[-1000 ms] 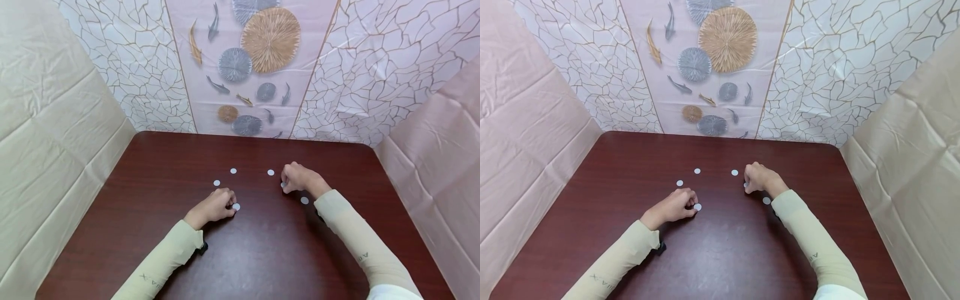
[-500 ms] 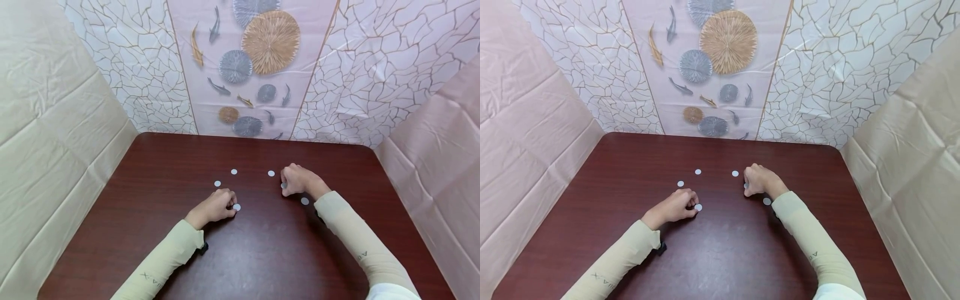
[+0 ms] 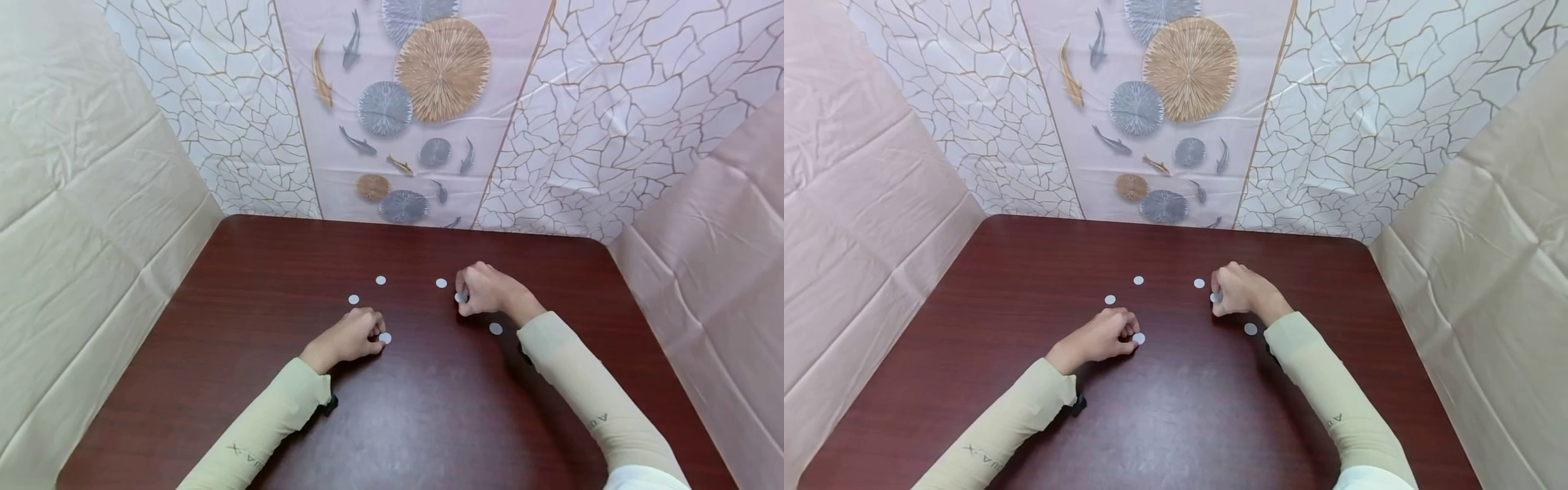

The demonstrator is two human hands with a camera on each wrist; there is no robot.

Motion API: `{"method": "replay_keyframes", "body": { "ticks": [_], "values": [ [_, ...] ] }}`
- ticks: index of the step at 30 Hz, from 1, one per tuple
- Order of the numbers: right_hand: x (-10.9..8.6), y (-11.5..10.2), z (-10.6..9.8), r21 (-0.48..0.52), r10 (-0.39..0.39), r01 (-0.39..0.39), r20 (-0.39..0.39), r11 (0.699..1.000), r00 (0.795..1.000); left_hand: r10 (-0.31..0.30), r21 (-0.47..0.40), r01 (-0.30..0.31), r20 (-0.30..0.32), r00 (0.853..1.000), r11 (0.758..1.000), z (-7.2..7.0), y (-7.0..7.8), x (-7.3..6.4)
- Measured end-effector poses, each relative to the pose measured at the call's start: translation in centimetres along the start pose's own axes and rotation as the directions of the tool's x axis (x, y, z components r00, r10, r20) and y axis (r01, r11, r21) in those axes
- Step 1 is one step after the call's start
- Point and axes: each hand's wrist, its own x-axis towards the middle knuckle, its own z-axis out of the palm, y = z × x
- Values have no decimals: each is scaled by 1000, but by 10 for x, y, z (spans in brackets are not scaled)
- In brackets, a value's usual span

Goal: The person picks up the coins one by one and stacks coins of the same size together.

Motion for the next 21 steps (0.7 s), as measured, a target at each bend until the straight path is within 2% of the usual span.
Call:
{"method": "replay_keyframes", "body": {
  "ticks": [6,12,21],
  "values": [
    [-1,-13,-5,-11,-47,47,-22,999,999,-13,10,13,9,1000,1000,0,1,2],
    [2,-30,-9,7,-80,80,-7,997,997,-27,13,27,18,999,1000,-2,2,1],
    [8,-50,-3,25,-122,122,3,992,993,-28,19,27,23,999,999,-1,3,3]
  ]
}}
